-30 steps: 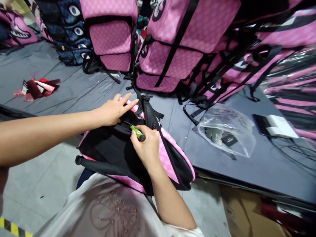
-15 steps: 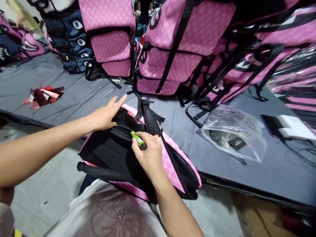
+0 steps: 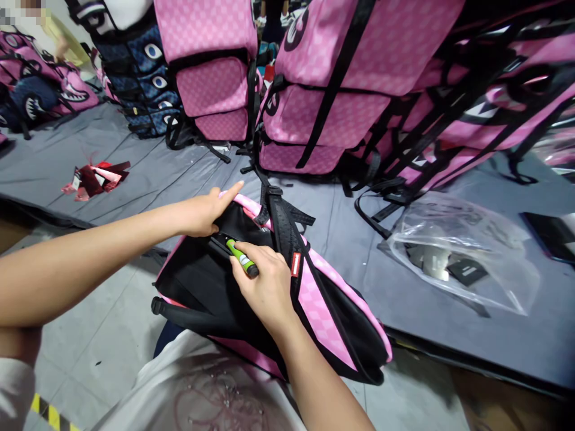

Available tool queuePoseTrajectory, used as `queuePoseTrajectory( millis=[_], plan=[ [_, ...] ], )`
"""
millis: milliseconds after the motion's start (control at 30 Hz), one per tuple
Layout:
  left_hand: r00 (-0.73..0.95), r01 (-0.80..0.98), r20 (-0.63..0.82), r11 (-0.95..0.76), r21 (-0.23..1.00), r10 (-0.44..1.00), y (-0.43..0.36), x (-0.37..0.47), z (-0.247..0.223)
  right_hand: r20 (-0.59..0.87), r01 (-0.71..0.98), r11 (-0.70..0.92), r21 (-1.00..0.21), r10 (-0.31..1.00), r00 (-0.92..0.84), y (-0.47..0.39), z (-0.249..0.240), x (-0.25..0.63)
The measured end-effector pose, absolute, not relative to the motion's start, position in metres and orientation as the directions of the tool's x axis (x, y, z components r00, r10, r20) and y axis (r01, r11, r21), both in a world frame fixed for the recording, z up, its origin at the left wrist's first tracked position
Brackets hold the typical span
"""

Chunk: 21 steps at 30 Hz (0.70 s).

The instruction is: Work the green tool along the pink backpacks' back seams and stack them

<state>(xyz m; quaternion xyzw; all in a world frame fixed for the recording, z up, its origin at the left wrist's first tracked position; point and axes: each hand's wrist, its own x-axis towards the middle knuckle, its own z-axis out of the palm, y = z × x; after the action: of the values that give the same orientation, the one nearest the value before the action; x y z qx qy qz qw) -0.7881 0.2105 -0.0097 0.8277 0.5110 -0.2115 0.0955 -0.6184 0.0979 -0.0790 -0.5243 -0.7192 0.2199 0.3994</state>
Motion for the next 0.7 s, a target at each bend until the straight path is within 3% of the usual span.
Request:
queuePoseTrajectory(
  millis=[300,467,700],
  plan=[
    [0.346,0.917,-0.438,-0.398,-0.028,0.83,0.211,-0.783,-0.015,0.418,0.504,0.423,-0.753,0.899,-0.131,0.117,-0.092,-0.632],
    [0.372,0.909,-0.428,-0.416,-0.011,0.824,0.219,-0.784,-0.025,0.401,0.57,0.381,-0.728,0.911,-0.097,0.117,-0.094,-0.63],
    [0.381,0.907,-0.439,-0.422,0.005,0.814,0.227,-0.784,-0.03,0.313,0.466,0.318,-0.826,0.946,-0.09,0.124,-0.097,-0.632]
  ],
)
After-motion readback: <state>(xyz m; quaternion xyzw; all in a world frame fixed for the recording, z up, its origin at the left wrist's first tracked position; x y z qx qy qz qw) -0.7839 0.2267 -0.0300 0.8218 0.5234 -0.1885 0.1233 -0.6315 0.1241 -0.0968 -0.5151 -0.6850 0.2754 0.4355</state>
